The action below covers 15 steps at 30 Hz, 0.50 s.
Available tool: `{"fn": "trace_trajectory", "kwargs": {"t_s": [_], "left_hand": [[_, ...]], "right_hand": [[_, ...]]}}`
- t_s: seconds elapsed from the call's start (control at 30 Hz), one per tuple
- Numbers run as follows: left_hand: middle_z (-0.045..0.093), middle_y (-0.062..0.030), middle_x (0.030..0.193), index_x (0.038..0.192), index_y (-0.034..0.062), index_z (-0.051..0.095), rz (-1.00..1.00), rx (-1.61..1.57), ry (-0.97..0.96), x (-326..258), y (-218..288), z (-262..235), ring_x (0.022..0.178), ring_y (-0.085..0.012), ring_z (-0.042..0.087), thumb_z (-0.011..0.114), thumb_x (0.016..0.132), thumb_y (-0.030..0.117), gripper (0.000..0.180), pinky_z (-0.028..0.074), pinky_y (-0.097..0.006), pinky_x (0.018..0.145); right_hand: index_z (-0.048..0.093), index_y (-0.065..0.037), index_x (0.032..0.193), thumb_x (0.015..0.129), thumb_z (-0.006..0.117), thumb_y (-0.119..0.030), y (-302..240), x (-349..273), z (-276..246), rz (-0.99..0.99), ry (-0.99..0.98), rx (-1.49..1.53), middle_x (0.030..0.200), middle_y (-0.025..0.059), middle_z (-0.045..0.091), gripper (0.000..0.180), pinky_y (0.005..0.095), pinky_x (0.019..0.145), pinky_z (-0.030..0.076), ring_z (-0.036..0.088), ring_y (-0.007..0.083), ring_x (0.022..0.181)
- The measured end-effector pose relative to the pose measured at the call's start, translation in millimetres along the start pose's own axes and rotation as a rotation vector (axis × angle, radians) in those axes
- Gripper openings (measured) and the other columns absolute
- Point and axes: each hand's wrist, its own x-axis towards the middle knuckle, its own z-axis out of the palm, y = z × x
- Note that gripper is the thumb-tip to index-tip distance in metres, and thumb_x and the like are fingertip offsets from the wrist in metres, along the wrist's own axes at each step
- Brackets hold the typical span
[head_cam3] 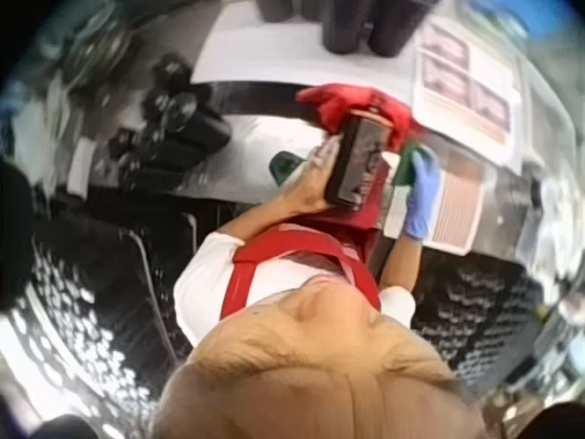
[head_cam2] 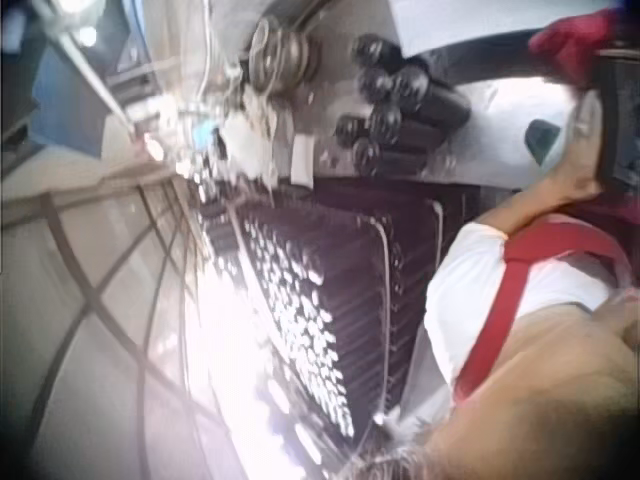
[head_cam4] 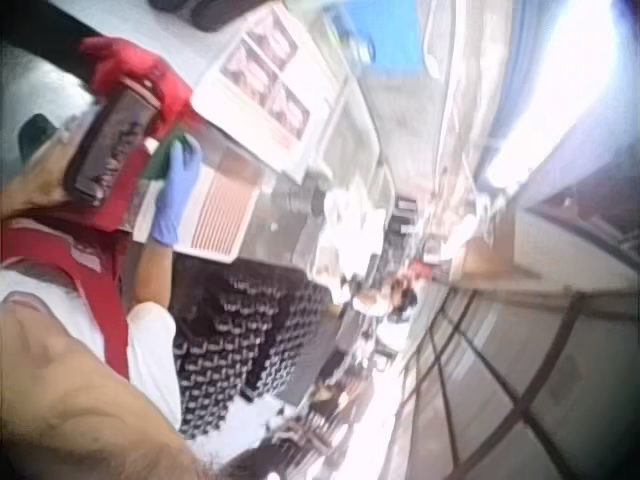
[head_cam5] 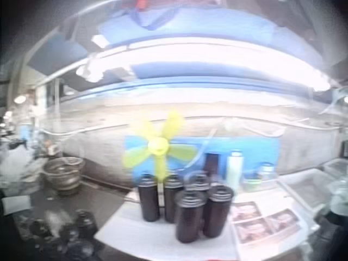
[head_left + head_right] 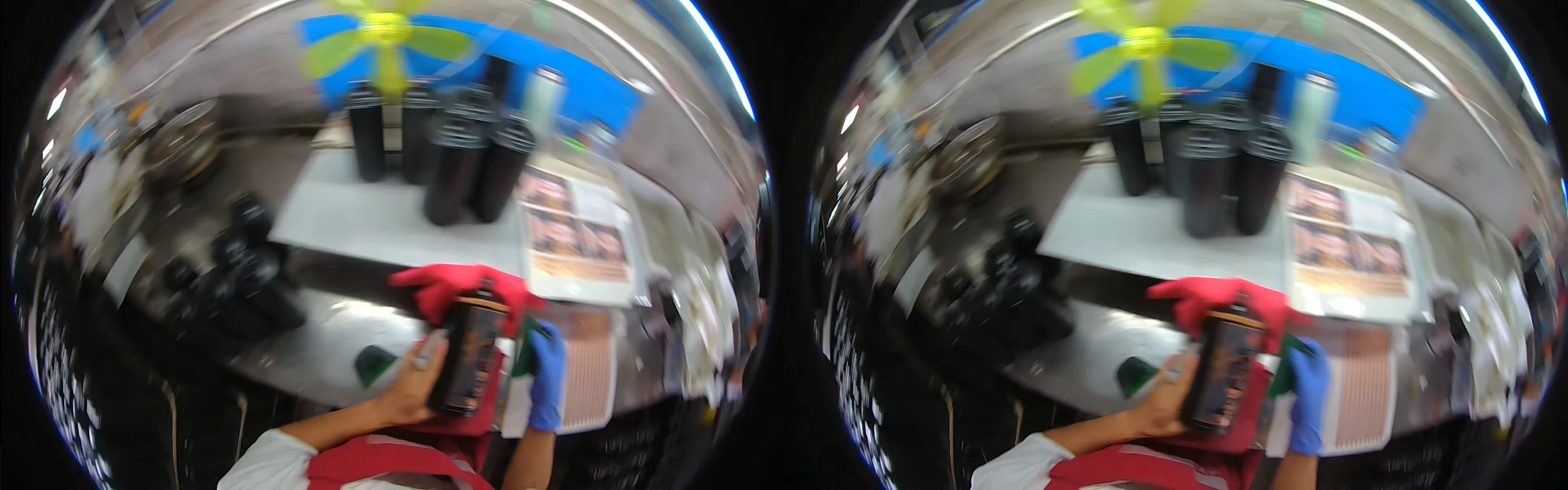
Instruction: The person applies printed labels and copper foil strips to black cylindrical bottles. They smooth each label with a green squeegee, then wrap and press copper strips around the bottle's top and bottom edges, repeating the process on multiple bottles.
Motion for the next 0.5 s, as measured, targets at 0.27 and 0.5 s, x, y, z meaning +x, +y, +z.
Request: {"fn": "trace_trajectory", "kwargs": {"t_s": [0.27,0.5], "left_hand": [[0.014,-0.0325,0.143,0.141,-0.0076,0.003,-0.157,-0.026,0.049,-38.1,19.1,-16.6,0.134,-0.0443,0.016,0.075,0.067,0.033,0.111,0.011,-0.05,0.11],[0.029,-0.0334,0.137,0.14,-0.0093,0.002,-0.178,-0.031,-0.021,-18.7,25.1,-8.1,0.13,-0.044,0.029,0.071,0.071,0.041,0.11,0.013,-0.053,0.107]], "right_hand": [[0.048,-0.005,0.125,0.085,0.053,-0.01,1.1,-7.3,-56.0,0.188,-0.313,0.448,0.104,0.005,0.059,0.041,0.0289,0.075,0.049,0.058,0.0159,0.087],[0.057,-0.019,0.091,0.092,0.052,-0.035,-7.4,-23.8,-101.5,0.257,0.011,0.358,0.079,-0.0021,0.057,0.017,0.0216,0.049,0.039,0.049,0.0077,0.06]]}}
